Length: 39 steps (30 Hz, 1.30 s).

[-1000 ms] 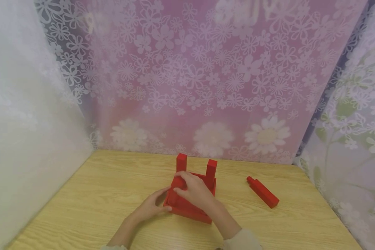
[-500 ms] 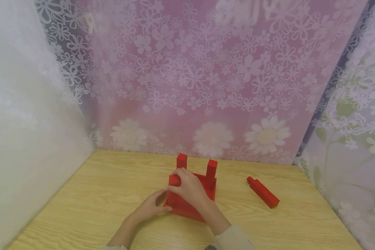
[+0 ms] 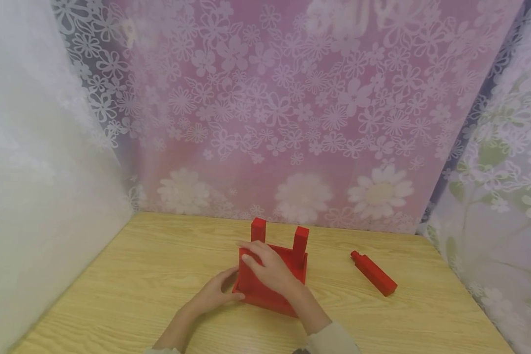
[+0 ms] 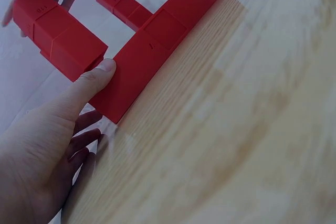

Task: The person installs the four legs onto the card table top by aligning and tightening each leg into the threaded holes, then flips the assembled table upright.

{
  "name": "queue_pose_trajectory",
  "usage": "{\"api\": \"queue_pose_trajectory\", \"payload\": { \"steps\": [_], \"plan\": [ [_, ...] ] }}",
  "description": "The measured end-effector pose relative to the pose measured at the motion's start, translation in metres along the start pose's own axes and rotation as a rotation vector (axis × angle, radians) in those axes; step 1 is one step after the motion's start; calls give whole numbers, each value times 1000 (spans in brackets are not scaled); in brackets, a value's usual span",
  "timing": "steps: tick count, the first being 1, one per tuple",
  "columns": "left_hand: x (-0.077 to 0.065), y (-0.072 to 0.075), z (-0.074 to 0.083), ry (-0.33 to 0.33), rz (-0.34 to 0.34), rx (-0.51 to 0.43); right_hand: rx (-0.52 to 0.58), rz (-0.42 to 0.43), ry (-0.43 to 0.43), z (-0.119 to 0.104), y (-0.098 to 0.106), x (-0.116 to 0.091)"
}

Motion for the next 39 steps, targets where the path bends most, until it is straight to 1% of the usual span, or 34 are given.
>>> {"api": "queue_pose_trajectory", "payload": {
  "steps": [4,7,11,14,17,20,27,30,33,36,38,39],
  "plan": [
    [0,-1,-1,0,1,7,164,-78,10,-1,-2,-2],
    [0,-1,-1,-3,1,6,258,-128,-10,-12,-2,-5],
    [0,-1,0,-9,-2,-3,328,-160,-39,-28,0,-7],
    [1,-1,1,-11,-1,-2,351,-157,-43,-30,1,-6],
    [0,-1,1,-4,0,4,333,-125,-53,-29,1,-6],
    [0,0,2,-3,0,11,286,-59,-71,-23,2,-6],
    [0,1,4,-19,2,10,150,126,-98,13,2,0],
    [0,1,4,-23,2,11,111,173,-90,16,1,1],
    [0,1,4,-19,2,17,91,181,-50,14,-1,3],
    [0,1,3,-16,4,23,97,153,-6,11,-2,4],
    [0,1,3,-13,4,23,136,115,-3,10,-3,4],
    [0,1,2,-11,4,21,176,89,-4,9,-4,3]
  ]
}}
Point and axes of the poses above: each hand's wrist, its own x-axis towards the middle knuckle, its own y-axis out of the back of the hand, z = x × y, the point moved 5 cm from there along x, towards the middle knuckle, and after that the axes turned 15 degrees about x, right-handed, at the moved point
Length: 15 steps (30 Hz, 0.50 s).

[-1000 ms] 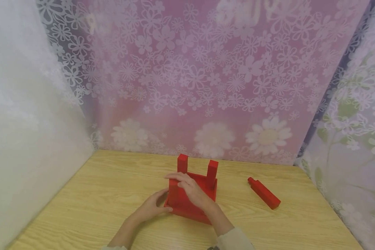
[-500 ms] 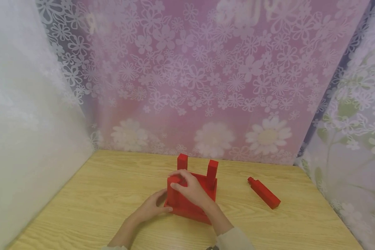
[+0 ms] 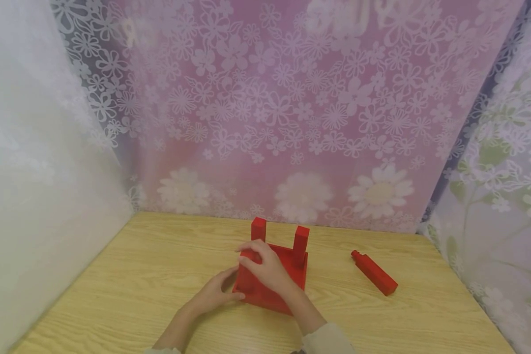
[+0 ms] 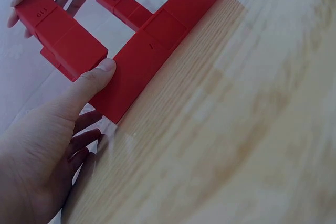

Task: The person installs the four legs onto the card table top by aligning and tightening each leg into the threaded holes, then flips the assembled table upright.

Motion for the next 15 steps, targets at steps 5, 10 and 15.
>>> {"api": "queue_pose_trajectory", "payload": {
  "steps": [5,10,15],
  "plan": [
    [0,0,-1,-5,1,-5,214,-111,-66,-11,-2,-5],
    [0,-1,0,-12,-2,-17,306,-128,-107,-18,-1,-9],
    [0,0,0,-6,3,-8,289,-87,-93,1,3,-8]
  ]
}}
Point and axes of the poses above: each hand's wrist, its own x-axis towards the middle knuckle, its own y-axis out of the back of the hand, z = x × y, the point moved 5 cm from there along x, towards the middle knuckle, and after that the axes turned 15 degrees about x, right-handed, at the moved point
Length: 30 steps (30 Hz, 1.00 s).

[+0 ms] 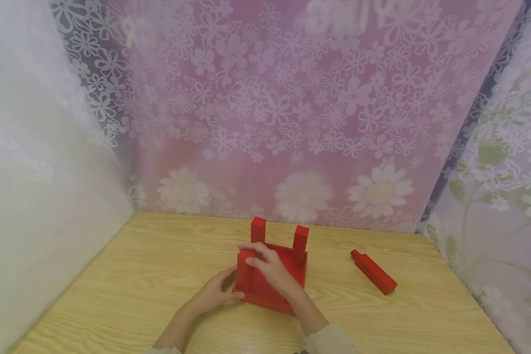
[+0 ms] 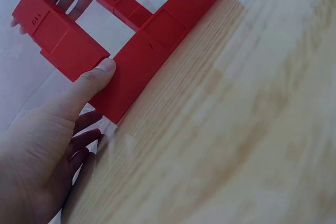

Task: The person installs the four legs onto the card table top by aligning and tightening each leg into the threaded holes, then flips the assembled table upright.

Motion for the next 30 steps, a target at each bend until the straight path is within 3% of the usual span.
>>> {"api": "queue_pose_trajectory", "payload": {
  "steps": [6,9,13,16,20,23,27,30],
  "plan": [
    [0,0,0,0,2,-10,-161,152,26,-1,-1,-2],
    [0,0,-1,9,1,-7,-223,223,78,8,2,0],
    [-1,-1,-1,13,1,6,-278,207,154,7,-3,1],
    [-1,-1,-1,15,1,14,-221,149,116,2,-7,2],
    [-1,0,0,15,-2,7,-36,70,16,-7,-14,-1],
    [0,1,0,13,-8,-3,58,18,-5,-8,-15,-4],
    [0,0,0,11,-8,-2,89,-16,5,-1,-10,-3],
    [0,0,-1,9,-5,1,81,9,-1,8,-5,-2]
  ]
}}
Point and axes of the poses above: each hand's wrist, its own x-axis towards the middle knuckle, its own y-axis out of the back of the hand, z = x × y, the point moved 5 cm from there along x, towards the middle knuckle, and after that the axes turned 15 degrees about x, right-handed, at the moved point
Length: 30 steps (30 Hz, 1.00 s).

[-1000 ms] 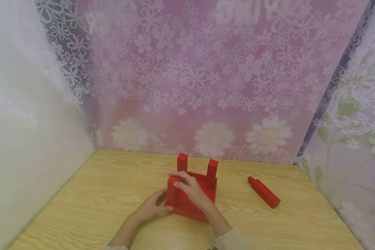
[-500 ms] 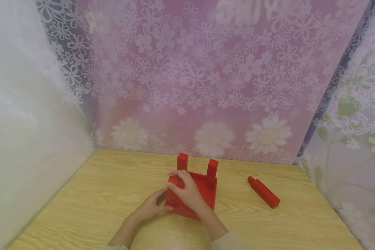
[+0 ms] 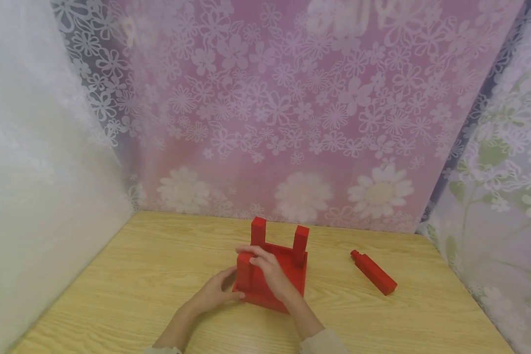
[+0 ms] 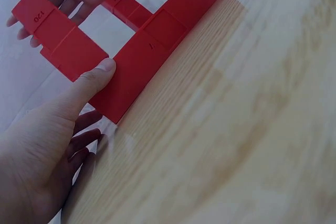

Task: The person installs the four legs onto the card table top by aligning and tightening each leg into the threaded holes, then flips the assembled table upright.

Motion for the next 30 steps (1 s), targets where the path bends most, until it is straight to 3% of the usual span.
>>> {"api": "queue_pose_trajectory", "payload": {
  "steps": [6,12,18,24,30],
  "plan": [
    [0,0,0,8,-2,-7,-39,43,28,-1,1,-2],
    [0,-1,-1,13,-1,0,-203,130,81,-18,-10,-7],
    [0,-1,0,2,6,4,-305,222,108,-2,0,-2],
    [0,0,2,-12,10,10,-425,189,154,0,-2,0],
    [1,0,3,-31,7,-2,-327,90,124,-19,-14,-5]
  ]
}}
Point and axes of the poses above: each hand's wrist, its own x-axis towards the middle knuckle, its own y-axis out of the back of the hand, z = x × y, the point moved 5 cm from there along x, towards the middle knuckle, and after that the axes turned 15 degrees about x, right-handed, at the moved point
